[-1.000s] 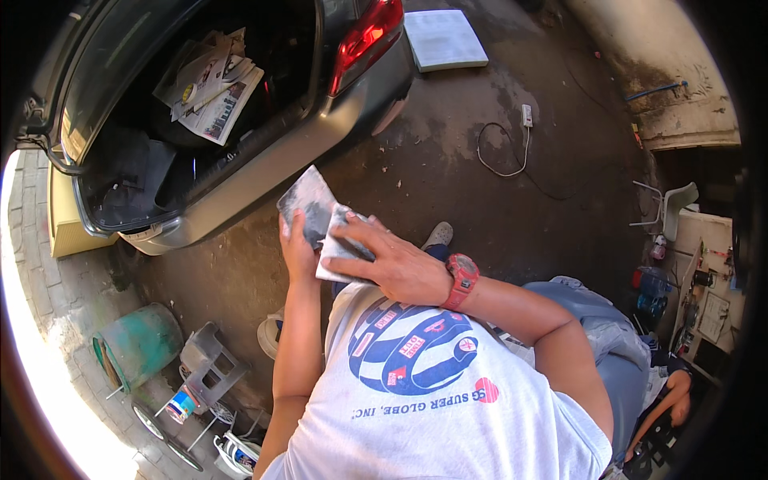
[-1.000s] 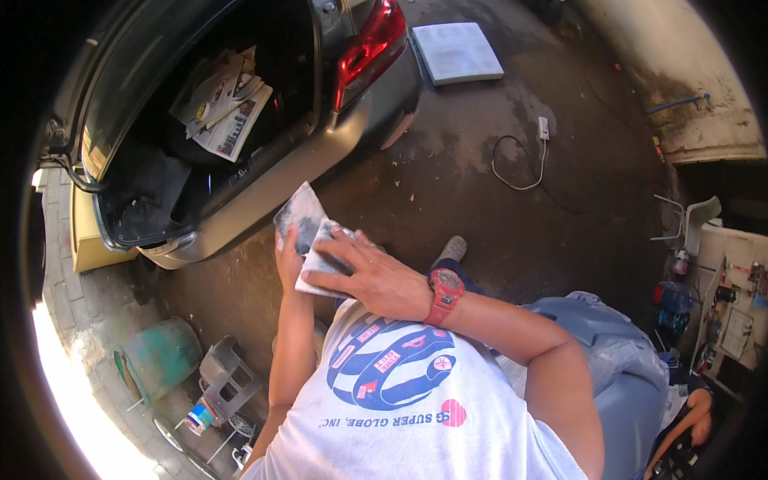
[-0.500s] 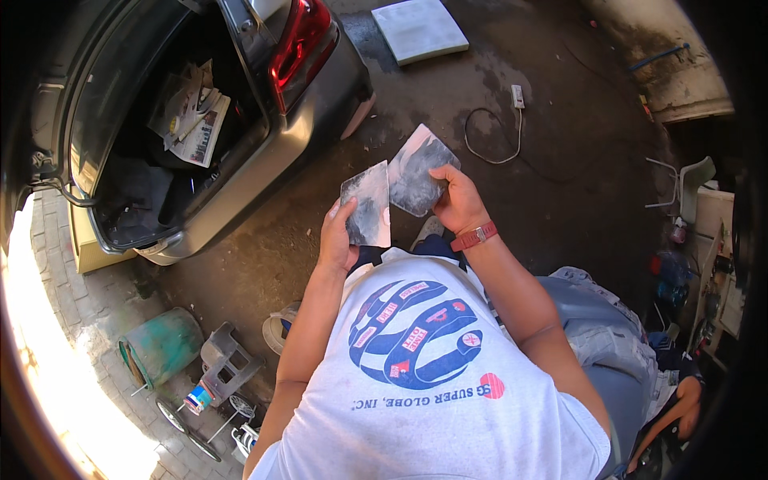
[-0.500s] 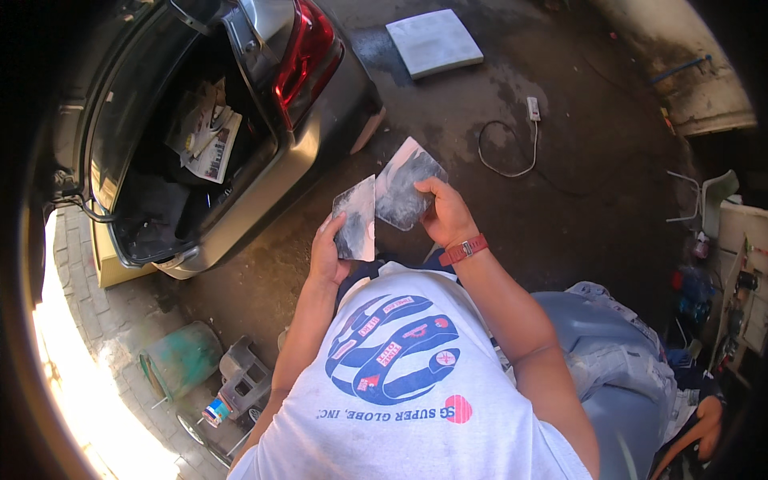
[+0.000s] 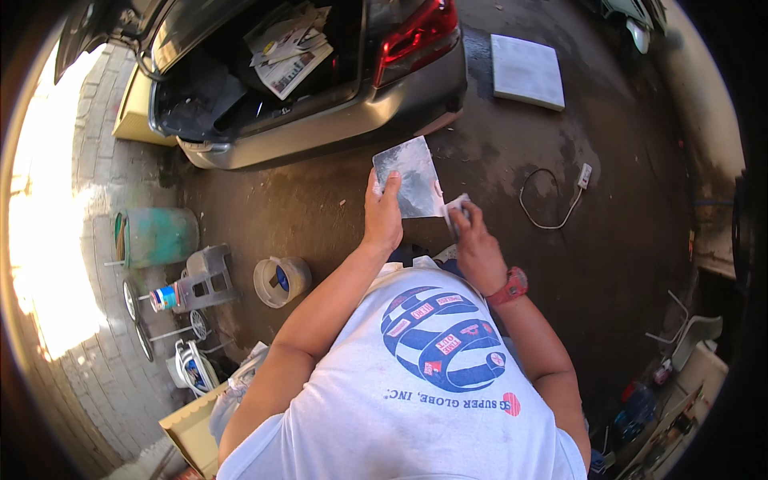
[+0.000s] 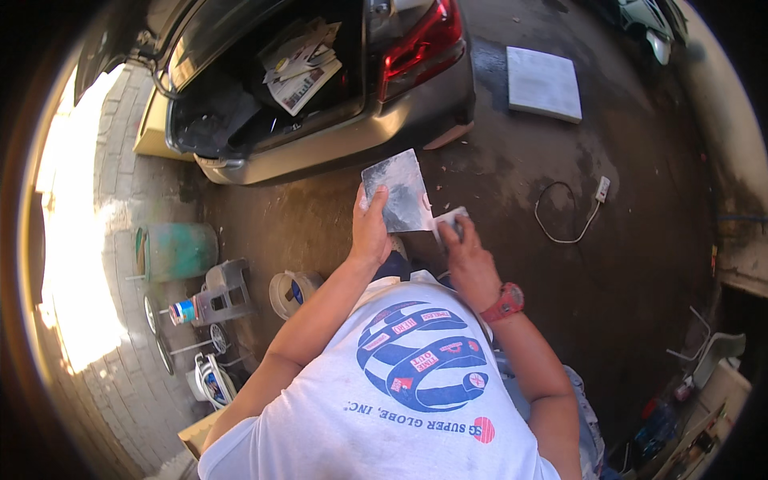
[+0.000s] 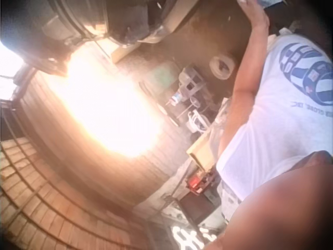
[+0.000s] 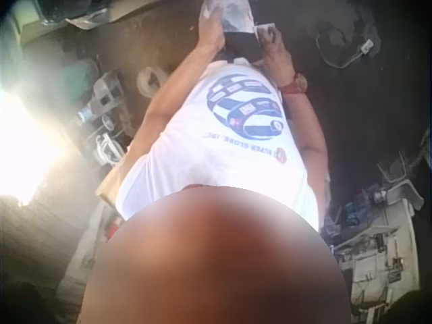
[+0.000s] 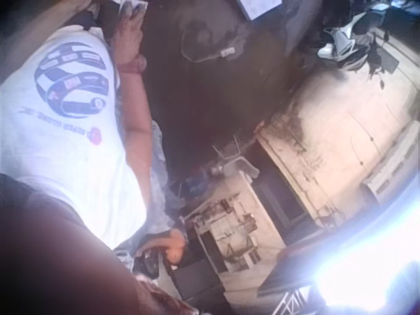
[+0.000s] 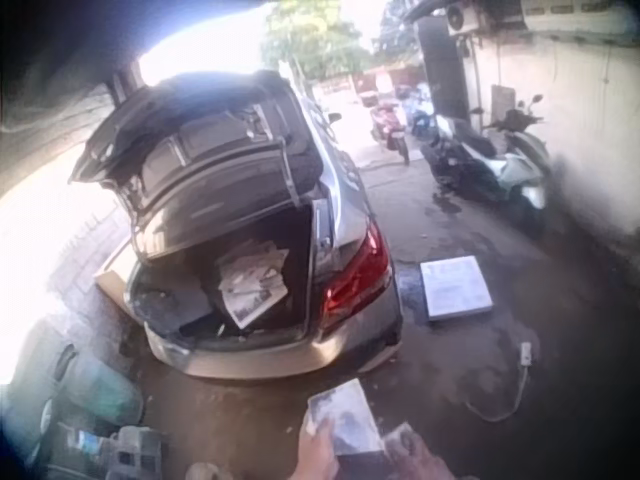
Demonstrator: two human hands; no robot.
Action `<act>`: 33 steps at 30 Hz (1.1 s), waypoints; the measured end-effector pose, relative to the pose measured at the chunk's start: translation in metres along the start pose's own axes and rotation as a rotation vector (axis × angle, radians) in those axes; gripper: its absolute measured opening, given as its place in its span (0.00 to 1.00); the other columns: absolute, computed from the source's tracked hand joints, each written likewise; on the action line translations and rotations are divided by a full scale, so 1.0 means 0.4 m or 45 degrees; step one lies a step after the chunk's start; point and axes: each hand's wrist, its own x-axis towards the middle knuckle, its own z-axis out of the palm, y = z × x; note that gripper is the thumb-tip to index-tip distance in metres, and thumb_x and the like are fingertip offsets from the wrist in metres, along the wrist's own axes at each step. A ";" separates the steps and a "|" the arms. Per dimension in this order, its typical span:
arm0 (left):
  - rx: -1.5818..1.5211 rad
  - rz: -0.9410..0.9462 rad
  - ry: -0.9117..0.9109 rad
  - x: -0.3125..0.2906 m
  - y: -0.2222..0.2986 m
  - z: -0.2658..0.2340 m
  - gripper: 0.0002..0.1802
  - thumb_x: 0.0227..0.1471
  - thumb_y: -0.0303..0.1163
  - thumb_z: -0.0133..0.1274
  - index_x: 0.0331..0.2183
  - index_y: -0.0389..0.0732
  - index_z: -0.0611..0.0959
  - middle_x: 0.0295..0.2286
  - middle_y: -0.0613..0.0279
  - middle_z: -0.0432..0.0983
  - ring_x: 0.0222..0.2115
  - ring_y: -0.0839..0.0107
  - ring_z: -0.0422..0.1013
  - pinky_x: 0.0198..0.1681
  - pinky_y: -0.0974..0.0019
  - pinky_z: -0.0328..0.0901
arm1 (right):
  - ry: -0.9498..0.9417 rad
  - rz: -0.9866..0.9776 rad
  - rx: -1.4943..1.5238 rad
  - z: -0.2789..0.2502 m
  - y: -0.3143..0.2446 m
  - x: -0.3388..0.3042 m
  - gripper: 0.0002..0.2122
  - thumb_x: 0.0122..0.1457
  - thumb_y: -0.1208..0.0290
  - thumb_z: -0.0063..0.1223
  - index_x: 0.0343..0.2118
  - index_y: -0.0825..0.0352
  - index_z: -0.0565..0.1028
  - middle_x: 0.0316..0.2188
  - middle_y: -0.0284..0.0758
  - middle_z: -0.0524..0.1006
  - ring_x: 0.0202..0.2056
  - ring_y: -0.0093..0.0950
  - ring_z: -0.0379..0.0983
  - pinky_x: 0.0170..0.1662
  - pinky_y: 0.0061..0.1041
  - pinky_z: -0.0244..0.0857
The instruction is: The person sands the rear bumper of a silver car using sandpaper, focusing on a primed area near the taillight. They switch between sandpaper sheets and inspect the surface while squatting and standing.
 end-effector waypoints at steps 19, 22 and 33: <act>-0.098 0.049 0.301 -0.047 0.225 -0.225 0.21 0.69 0.33 0.55 0.59 0.38 0.77 0.53 0.60 0.78 0.53 0.70 0.75 0.60 0.61 0.68 | -0.405 0.289 1.056 0.032 -0.045 0.175 0.21 0.67 0.79 0.58 0.63 0.69 0.72 0.52 0.35 0.81 0.53 0.22 0.76 0.61 0.28 0.69; 0.094 -0.385 -0.038 -0.079 0.236 -0.282 0.22 0.67 0.32 0.57 0.60 0.38 0.77 0.51 0.61 0.80 0.53 0.70 0.76 0.59 0.62 0.70 | -0.122 0.503 1.965 0.047 -0.022 0.184 0.22 0.67 0.77 0.60 0.63 0.69 0.71 0.52 0.34 0.81 0.53 0.23 0.77 0.61 0.28 0.69; -0.227 -0.249 0.073 -0.053 0.283 -0.691 0.24 0.67 0.35 0.56 0.62 0.44 0.76 0.53 0.63 0.80 0.52 0.67 0.77 0.59 0.59 0.70 | 0.376 0.826 1.657 0.268 -0.055 0.089 0.18 0.67 0.75 0.62 0.59 0.67 0.74 0.49 0.32 0.82 0.49 0.25 0.80 0.56 0.31 0.73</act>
